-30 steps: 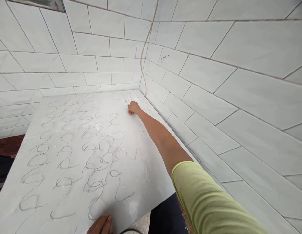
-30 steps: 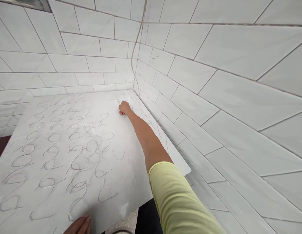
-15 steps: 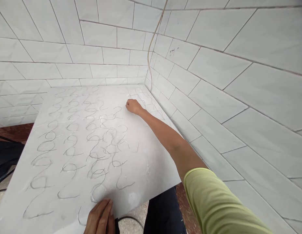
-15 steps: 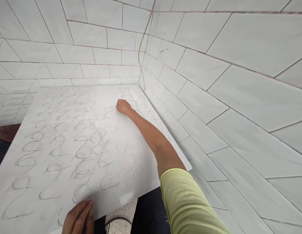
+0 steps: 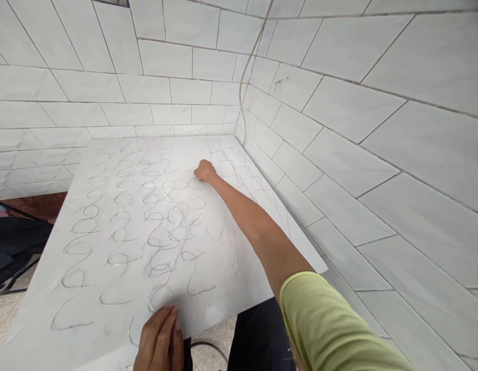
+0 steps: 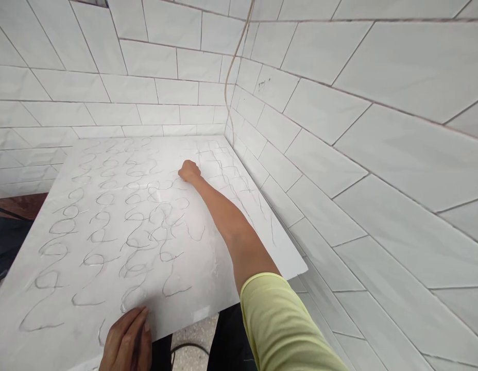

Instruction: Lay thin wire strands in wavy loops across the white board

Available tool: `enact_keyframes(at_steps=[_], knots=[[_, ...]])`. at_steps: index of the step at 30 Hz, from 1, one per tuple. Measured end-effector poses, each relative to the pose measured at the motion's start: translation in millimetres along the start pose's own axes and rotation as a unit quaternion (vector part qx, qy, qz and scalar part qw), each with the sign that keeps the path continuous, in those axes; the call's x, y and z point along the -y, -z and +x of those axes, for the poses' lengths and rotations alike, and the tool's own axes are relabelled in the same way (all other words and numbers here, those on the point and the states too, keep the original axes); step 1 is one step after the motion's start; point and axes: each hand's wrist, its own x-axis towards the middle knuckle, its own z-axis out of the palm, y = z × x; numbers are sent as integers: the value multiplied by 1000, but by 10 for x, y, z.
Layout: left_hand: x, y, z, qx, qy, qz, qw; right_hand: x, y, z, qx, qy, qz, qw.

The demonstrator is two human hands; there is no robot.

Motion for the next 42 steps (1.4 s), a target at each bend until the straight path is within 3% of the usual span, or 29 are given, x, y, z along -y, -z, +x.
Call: enact_keyframes(at_steps=[5,9,13,16,19,23,28,35,42], knots=[[-28,72,20,-22,19,-52,998,-82,302,-564,-27,3,137,990],[-228,315,372,-65,142,-144,977,-62,412,-1378,-40,40,220,974],[-400,488,951,-47,347,-285,892,40,351,-2286,-52,83,391,915],[-428,455,1208,-4,356,-415,837,129,231,-2836,-67,95,439,891],[-463,399,1218,11,336,-517,788,170,105,-3208,-78,98,442,888],[-518,446,1087,1,332,-614,716,110,13,-3467,-67,96,440,890],[-467,592,998,77,341,-698,625,-39,4,-3633,-13,98,491,865],[-410,661,946,105,364,-723,577,-105,-17,-3838,55,53,610,789],[-346,679,910,134,372,-741,542,-137,-117,-3930,73,24,639,765]])
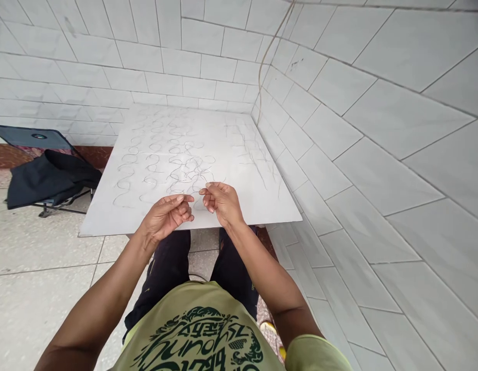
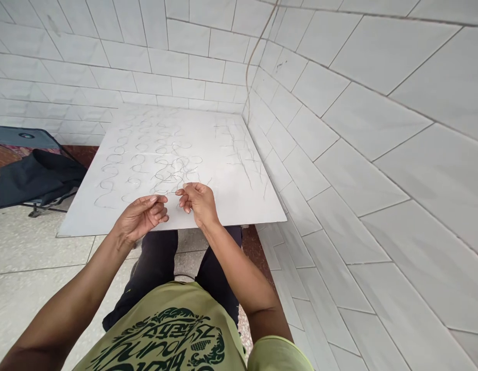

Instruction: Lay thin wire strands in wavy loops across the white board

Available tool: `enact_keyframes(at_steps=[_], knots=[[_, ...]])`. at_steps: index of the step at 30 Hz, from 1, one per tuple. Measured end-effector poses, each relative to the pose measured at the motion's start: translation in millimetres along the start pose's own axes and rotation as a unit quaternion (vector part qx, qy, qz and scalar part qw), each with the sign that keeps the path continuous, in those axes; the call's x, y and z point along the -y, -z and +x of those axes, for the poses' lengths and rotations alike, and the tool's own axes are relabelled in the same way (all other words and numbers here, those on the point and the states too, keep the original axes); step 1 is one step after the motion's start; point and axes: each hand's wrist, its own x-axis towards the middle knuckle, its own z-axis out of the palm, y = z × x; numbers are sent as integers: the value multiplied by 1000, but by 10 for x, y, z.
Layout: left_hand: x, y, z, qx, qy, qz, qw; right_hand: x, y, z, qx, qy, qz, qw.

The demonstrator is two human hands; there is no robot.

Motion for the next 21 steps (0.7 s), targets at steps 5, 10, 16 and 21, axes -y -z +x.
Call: enact_keyframes(at_steps=[5,10,16,21], knots=[[2,3,-14,-7,0,-7,1000,-126,-14,-13,5,-27,25,999],[38,58,-35,-40,46,21,998,-237,-32,-18,-6,-38,48,998],[106,82,-36,-30,56,43,997,-309,-29,0,-21,-35,38,998],[61,122,-34,1,32,93,995,-330,8,59,-76,29,-18,996]])
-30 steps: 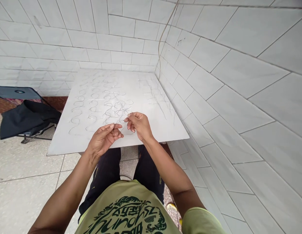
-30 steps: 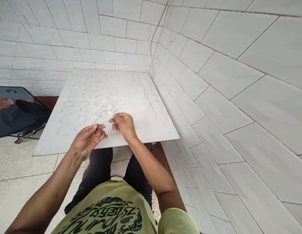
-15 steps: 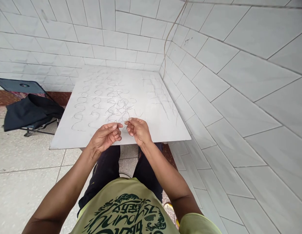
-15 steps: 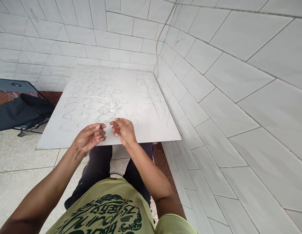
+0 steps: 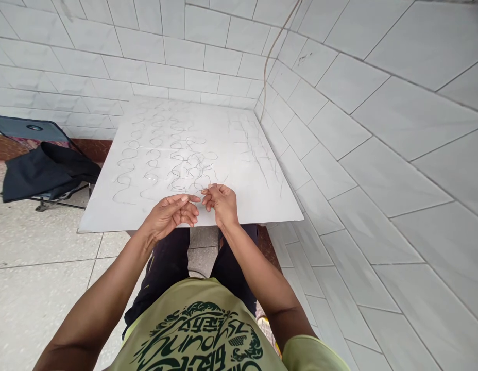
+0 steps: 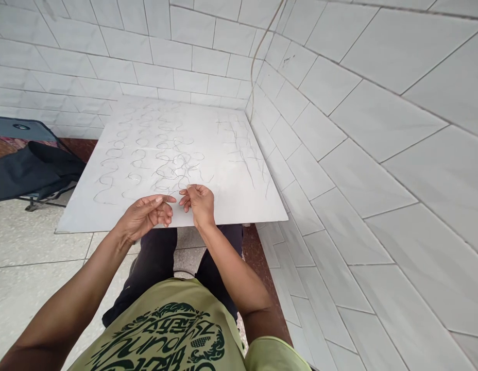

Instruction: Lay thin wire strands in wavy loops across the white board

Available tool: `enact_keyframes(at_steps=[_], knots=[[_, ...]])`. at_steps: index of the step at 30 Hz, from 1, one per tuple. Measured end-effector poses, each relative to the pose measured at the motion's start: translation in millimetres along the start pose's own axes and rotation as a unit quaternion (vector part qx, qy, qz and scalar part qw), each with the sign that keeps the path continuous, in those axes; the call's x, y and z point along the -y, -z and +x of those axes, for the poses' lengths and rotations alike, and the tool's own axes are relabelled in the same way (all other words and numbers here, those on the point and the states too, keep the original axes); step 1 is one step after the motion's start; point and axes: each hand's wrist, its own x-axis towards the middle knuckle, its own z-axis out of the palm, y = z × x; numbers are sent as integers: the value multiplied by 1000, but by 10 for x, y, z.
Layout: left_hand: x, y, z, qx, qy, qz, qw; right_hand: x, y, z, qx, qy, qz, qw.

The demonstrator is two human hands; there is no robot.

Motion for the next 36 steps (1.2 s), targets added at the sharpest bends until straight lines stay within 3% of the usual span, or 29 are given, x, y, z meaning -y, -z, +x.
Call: enact_keyframes(at_steps=[12,19,24,28,31,36], knots=[[-130,169,-49,79,-3,158,984,-36,-37,-68,-9,62,-100,993],[-142,133,-30,55,-44,225,972,-11,-29,-88,-20,90,-178,980],[-113,146,11,19,-84,151,985,-20,-26,-77,5,-3,-135,991],[-79,230,27,2,-48,63,997,-51,39,-33,55,-67,-150,985],[-64,313,9,10,0,34,999,-40,154,41,74,9,-278,958],[-88,389,-32,32,46,5,998,129,302,182,140,207,-439,863]])
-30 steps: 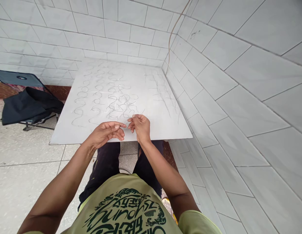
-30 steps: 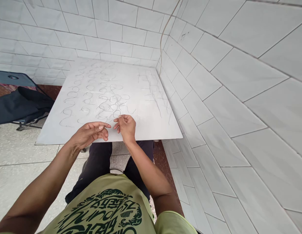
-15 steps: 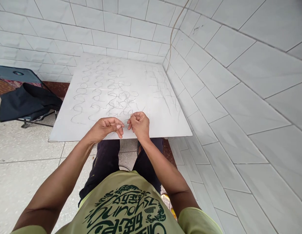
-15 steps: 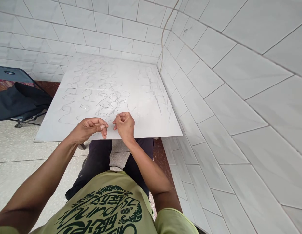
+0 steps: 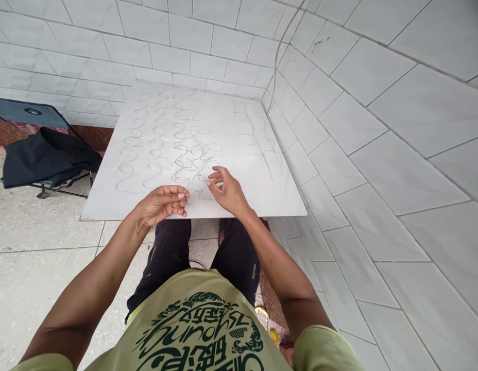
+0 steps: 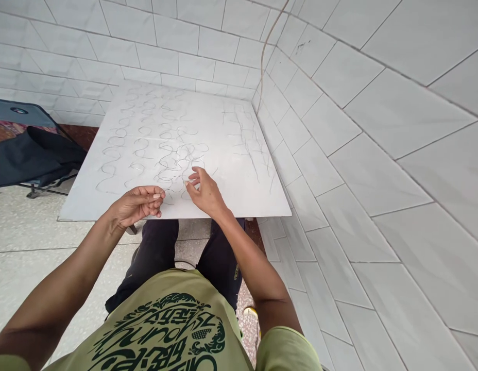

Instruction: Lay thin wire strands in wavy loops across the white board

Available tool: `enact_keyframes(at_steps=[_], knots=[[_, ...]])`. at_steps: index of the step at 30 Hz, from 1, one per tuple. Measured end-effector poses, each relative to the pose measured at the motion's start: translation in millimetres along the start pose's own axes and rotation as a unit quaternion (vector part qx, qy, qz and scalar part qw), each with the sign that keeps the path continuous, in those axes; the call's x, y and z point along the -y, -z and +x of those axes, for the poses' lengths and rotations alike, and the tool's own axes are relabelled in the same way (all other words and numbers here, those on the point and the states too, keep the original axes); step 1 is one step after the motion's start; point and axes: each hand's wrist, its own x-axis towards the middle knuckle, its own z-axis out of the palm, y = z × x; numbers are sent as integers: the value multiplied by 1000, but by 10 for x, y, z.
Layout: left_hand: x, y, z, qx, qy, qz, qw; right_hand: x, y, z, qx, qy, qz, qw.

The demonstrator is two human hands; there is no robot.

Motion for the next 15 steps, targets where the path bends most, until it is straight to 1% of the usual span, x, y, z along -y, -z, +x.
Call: enact_keyframes(at_steps=[3,5,7,8,10,12,14,15], knots=[[-12,-5,-14,18,30,-11,999,61,95,84,67,91,-50,992],[-1,-14,-19,25,43,-14,999,123,114,127,116,130,-104,979],[21,-20,-24,25,47,-15,998,178,97,147,155,131,-184,962],[35,-21,-26,22,46,-15,999,196,76,147,163,121,-228,952],[60,-19,-29,16,43,-15,999,212,22,129,156,102,-297,937],[79,-19,-31,11,39,-14,999,204,-37,98,131,91,-321,934],[93,-24,-33,4,35,-9,999,188,-86,70,106,64,-282,951],[98,-28,-36,0,32,-6,999,180,-104,62,96,35,-234,967]])
